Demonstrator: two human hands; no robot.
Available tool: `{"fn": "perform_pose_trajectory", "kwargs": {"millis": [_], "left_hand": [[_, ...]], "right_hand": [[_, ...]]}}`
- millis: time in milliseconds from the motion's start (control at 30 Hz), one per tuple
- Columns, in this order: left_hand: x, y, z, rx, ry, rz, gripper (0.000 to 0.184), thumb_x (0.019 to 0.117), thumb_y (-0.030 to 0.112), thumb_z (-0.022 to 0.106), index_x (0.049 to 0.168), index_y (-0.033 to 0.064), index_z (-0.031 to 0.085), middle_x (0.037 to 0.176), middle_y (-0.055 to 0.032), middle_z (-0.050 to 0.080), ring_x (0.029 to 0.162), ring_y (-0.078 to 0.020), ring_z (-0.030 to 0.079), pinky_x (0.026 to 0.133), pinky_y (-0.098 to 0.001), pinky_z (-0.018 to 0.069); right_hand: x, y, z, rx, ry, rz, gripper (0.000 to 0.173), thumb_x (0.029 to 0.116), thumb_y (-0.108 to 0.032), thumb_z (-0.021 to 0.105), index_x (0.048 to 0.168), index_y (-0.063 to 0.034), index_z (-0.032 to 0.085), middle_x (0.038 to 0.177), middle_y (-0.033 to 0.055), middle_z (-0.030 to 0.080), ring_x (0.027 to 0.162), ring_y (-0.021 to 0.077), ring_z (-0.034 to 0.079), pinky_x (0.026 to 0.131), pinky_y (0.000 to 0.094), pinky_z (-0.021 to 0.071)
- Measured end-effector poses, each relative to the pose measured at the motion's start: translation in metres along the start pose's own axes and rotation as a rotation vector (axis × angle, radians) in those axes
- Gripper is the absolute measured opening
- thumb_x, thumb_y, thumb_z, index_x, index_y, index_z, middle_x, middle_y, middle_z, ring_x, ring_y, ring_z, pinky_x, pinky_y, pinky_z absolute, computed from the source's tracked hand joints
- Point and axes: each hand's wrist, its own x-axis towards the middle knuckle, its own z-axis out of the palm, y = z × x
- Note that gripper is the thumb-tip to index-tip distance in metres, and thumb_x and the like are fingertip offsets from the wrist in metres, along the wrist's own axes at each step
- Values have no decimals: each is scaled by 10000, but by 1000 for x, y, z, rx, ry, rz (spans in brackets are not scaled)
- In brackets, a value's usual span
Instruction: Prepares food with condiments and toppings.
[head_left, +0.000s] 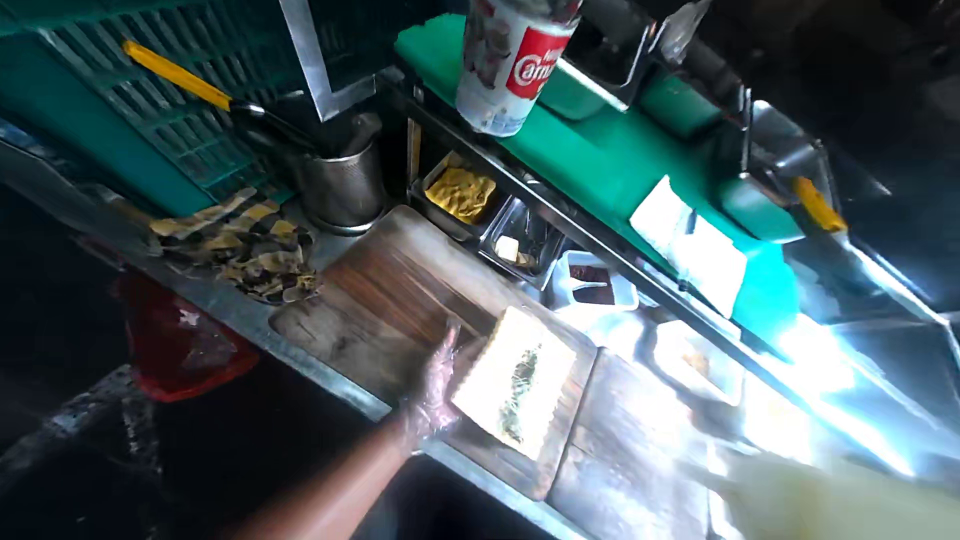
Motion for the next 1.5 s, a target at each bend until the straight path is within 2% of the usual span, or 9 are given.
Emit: {"fn": "perform_pose_trajectory", "kwargs": {"millis": [100,267,367,500,633,800,900,1100,1500], "left_hand": [[14,5,4,103,30,151,723,1065,607,180,1308,134,670,1104,-79,754,946,-157,730,794,-344,617],[21,8,-1,239,127,141,670,1071,601,238,1318,149,666,1108,-49,750,887,-103,716,705,-258,594],[21,7,-3,232,113,137,679,1077,585,210,1329,142,659,1124,-52,748,921,-115,721,739,-274,602],[27,7,-6,175,80,158,671,1083,563,232,1308,105,667,1144,-93,745,989,-157,725,809,-322,615],[26,6,-7,223,79,176,682,1075,583,257,1343,98,655,1211,-96,730,1058,-174,711,857,-332,601],[20,7,-1,163,49,191,635,1103,501,227,1321,88,657,1174,-105,738,1019,-169,724,836,-325,616],[21,6,-1,207,63,180,620,1097,518,238,1321,124,660,1173,-63,743,1007,-130,722,812,-289,612],[20,4,-3,204,71,224,588,1106,481,240,1333,116,643,1176,-83,740,1018,-159,723,841,-332,617],[22,5,1,214,31,231,544,1113,440,266,1243,125,690,1094,-56,756,954,-106,727,788,-267,618]], "right_hand": [[5,57,98,85,411,123,587,803,-421,841,1240,-100,614,1153,-6,723,1096,100,682,947,279,567],[19,145,97,158,414,275,411,838,-274,826,1182,-102,681,1088,26,749,1041,133,713,894,308,609],[17,125,100,132,389,210,218,912,-280,740,1095,-162,742,1024,-6,774,990,103,731,878,289,610],[0,96,103,239,347,252,351,879,-266,756,1199,-134,702,1171,58,733,1139,169,685,1001,345,555],[34,112,89,172,453,128,330,865,-312,764,1126,-126,685,1066,67,753,1036,198,726,887,366,616],[2,92,84,350,378,224,372,858,-296,746,1182,-122,692,1154,79,719,1140,203,673,1011,384,537],[32,102,76,177,418,103,338,876,-329,759,1149,-141,695,1096,69,752,1059,206,720,906,384,610],[11,82,75,373,370,150,353,855,-237,736,1163,-71,696,1117,101,729,1106,209,691,1010,376,543],[34,98,47,139,440,48,320,895,-335,733,1125,-117,691,1078,92,747,1046,228,718,900,407,607]]}}
